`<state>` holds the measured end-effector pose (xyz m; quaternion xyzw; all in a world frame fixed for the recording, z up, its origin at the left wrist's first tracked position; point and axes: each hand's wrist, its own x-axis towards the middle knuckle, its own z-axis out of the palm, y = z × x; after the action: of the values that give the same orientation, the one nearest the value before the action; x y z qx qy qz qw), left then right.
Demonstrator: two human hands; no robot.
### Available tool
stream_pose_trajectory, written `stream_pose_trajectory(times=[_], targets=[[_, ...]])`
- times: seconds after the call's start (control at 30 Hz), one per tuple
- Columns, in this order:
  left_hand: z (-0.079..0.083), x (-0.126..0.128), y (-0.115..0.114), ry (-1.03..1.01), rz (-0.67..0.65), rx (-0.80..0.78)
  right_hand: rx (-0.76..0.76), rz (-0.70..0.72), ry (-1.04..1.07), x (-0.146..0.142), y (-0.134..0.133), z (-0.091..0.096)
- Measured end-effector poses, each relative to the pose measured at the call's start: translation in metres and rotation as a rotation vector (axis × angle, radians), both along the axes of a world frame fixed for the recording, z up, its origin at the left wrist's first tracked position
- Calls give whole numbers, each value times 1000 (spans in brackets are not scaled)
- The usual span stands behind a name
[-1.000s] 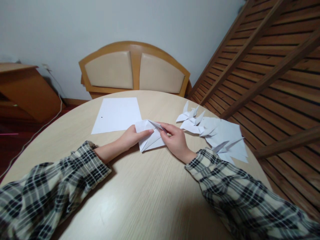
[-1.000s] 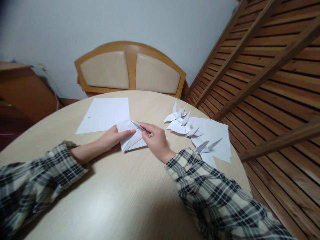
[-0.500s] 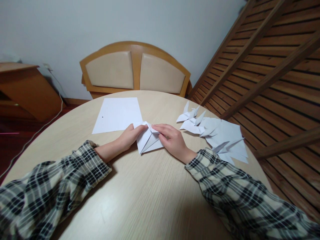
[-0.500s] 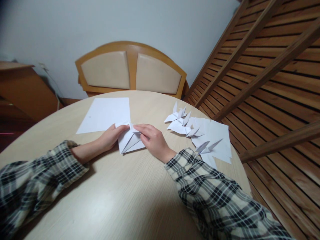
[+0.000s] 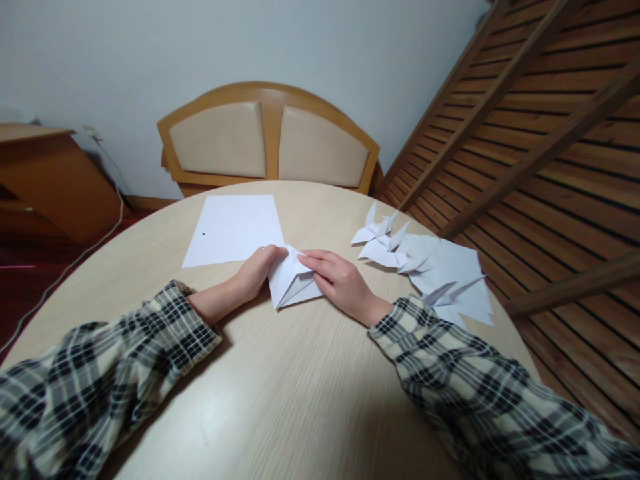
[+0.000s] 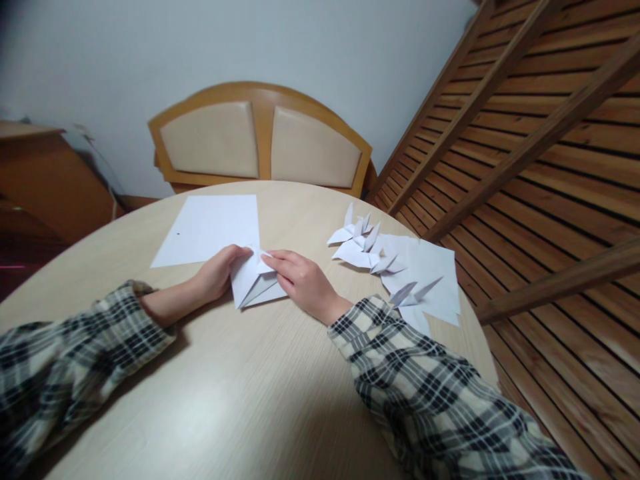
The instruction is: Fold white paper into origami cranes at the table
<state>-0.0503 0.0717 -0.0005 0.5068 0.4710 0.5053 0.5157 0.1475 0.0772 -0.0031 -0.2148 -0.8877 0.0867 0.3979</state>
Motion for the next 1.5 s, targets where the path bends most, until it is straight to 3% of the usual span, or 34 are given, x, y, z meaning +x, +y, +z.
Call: stream_pose_trajectory(times=[0.17, 0.3, 0.5, 0.67, 1.0, 1.37, 1.5], targets=[[7, 3, -6, -3, -66, 11, 24, 6, -19, -1, 0, -3], [7, 3, -7, 8, -25, 12, -69, 39, 18, -3, -4, 0], [0, -1, -3, 45, -8, 83, -499, -104, 321, -5, -1, 1], [3, -2, -7, 179, -25, 154, -746, -81, 269, -4, 5, 2], [6, -1, -9, 220, -54, 158, -658, 18, 137, -6, 5, 3], [7, 0, -10, 183, -56, 144, -593, -66, 125, -7, 5, 4], [7, -1, -9, 194, -46, 156, -661, -35, 171, -6, 4, 4]])
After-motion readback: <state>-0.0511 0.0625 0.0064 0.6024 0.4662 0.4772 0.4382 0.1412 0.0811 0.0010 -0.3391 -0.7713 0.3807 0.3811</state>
